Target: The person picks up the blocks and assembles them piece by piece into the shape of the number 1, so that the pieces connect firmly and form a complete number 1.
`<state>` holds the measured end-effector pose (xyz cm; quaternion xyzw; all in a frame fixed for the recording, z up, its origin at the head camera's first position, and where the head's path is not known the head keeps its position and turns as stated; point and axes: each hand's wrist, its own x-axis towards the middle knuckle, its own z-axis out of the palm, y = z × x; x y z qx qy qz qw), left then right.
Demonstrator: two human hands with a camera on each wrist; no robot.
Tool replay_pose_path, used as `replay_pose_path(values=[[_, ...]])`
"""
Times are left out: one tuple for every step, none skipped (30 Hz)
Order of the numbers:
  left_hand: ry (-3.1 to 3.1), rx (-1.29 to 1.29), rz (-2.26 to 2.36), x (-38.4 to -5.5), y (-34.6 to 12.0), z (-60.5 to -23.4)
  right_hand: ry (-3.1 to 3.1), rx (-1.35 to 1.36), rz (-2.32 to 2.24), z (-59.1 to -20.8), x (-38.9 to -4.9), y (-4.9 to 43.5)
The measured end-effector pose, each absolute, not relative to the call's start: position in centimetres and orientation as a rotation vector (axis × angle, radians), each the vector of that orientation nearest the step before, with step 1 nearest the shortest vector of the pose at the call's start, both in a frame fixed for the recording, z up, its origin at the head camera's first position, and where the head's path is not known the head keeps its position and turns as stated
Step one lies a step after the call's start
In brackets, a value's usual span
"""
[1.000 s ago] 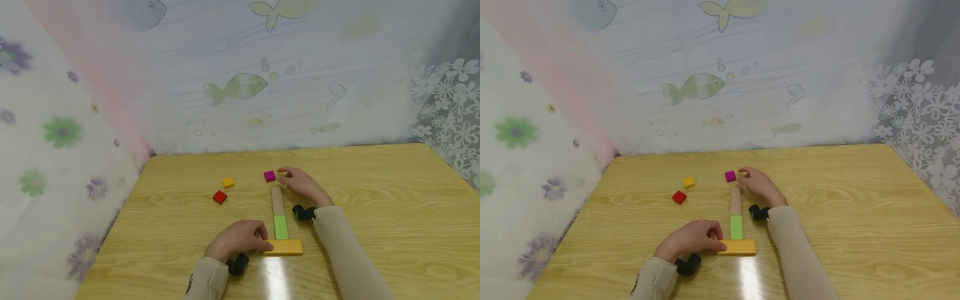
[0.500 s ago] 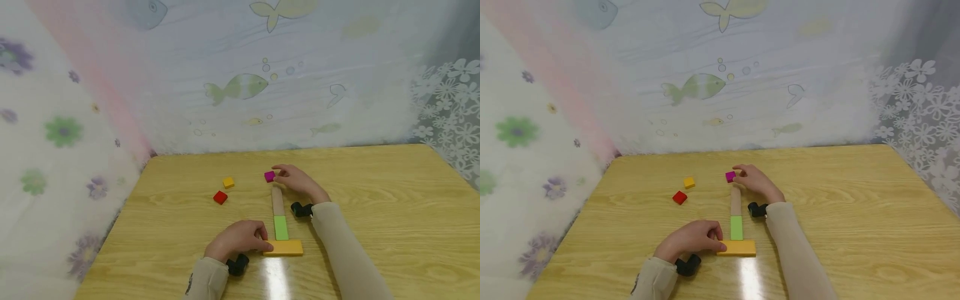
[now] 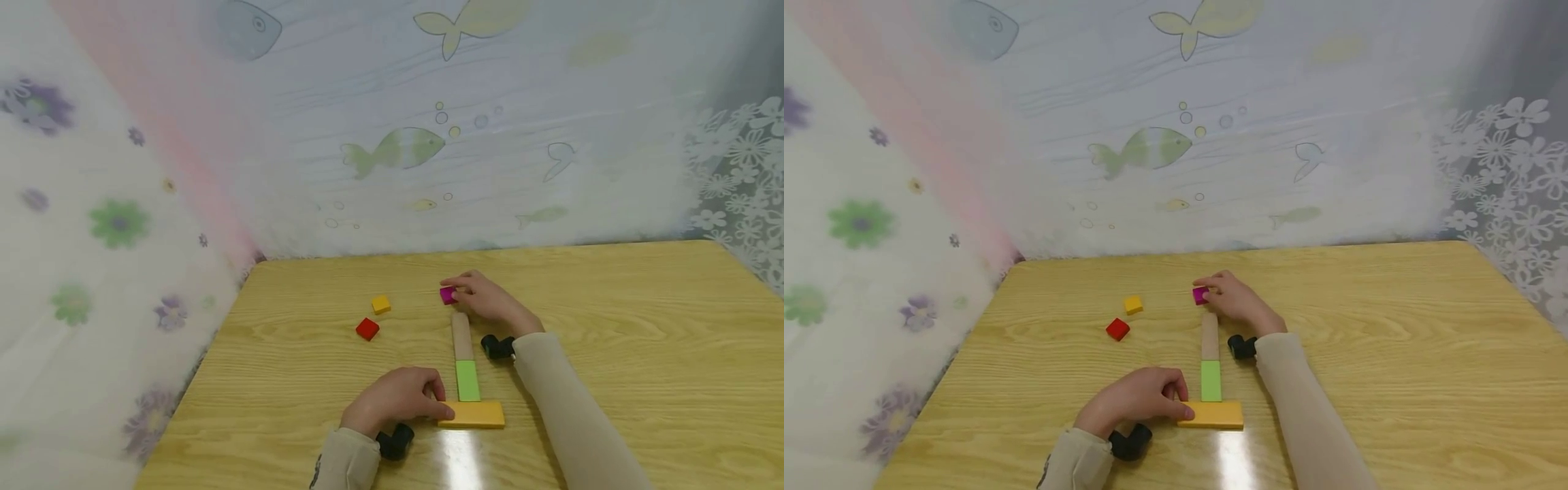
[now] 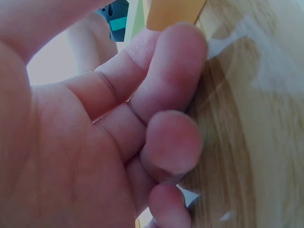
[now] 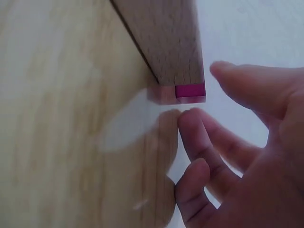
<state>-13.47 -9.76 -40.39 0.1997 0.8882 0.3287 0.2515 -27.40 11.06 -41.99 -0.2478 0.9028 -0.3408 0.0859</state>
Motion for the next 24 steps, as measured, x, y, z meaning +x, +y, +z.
replay_pose_path(values=[[2.414,0.542,0.9,-13.43,-9.74,-40.37,2.691,-0.751,-1.005,-41.99,-27.43,11.06],[2.414,0.539,0.902,-13.39,-9.73,-40.39,2.689,-0.76,-0.999,-41.99,-27.45,11.06],[2.414,0.536,0.906,-13.38,-9.71,-40.4,2.688,-0.776,-0.989,-41.99,-27.47,11.06],[2.414,0.533,0.908,-13.37,-9.7,-40.42,2.685,-0.783,-0.986,-41.98,-27.5,11.05],[2.413,0.529,0.912,-13.36,-9.7,-40.42,2.686,-0.793,-0.981,-41.95,-27.5,11.05],[2.412,0.527,0.911,-13.37,-9.71,-40.43,2.687,-0.8,-0.979,-41.95,-27.53,11.05],[2.412,0.528,0.908,-13.39,-9.73,-40.45,2.689,-0.797,-0.978,-41.91,-27.53,11.04],[2.411,0.526,0.905,-13.42,-9.74,-40.46,2.691,-0.797,-0.976,-41.9,-27.53,11.05],[2.409,0.528,0.903,-13.45,-9.76,-40.47,2.694,-0.796,-0.974,-41.88,-27.53,11.06],[2.408,0.531,0.902,-13.49,-9.78,-40.49,2.699,-0.791,-0.969,-41.92,-27.58,11.09],[2.406,0.534,0.902,-13.53,-9.8,-40.5,2.701,-0.791,-0.964,-41.9,-27.57,11.13],[2.405,0.537,0.9,-13.57,-9.81,-40.55,2.702,-0.783,-0.962,-41.9,-27.56,11.15],[2.405,0.539,0.903,-13.59,-9.84,-40.57,2.703,-0.773,-0.96,-41.89,-27.54,11.17],[2.405,0.542,0.905,-13.62,-9.86,-40.6,2.703,-0.767,-0.961,-41.88,-27.53,11.2],[2.407,0.545,0.907,-13.61,-9.88,-40.61,2.705,-0.761,-0.958,-41.9,-27.52,11.25],[2.408,0.546,0.908,-13.6,-9.88,-40.63,2.708,-0.754,-0.955,-41.93,-27.52,11.29],[2.41,0.545,0.907,-13.59,-9.89,-40.65,2.707,-0.75,-0.957,-41.93,-27.48,11.33],[2.413,0.544,0.906,-13.57,-9.89,-40.66,2.711,-0.747,-0.957,-41.99,-27.48,11.37],[2.413,0.542,0.906,-13.55,-9.9,-40.65,2.712,-0.739,-0.964,-42.06,-27.51,11.42],[2.415,0.543,0.902,-13.55,-9.91,-40.62,2.71,-0.725,-0.971,-42.09,-27.52,11.47],[2.417,0.543,0.898,-13.54,-9.91,-40.59,2.708,-0.714,-0.981,-42.11,-27.52,11.49],[2.416,0.542,0.895,-13.55,-9.9,-40.59,2.701,-0.7,-0.996,-42.11,-27.51,11.52],[2.417,0.542,0.891,-13.55,-9.91,-40.56,2.697,-0.689,-1.008,-42.12,-27.52,11.56],[2.417,0.541,0.888,-13.54,-9.91,-40.51,2.693,-0.673,-1.019,-42.1,-27.52,11.58]])
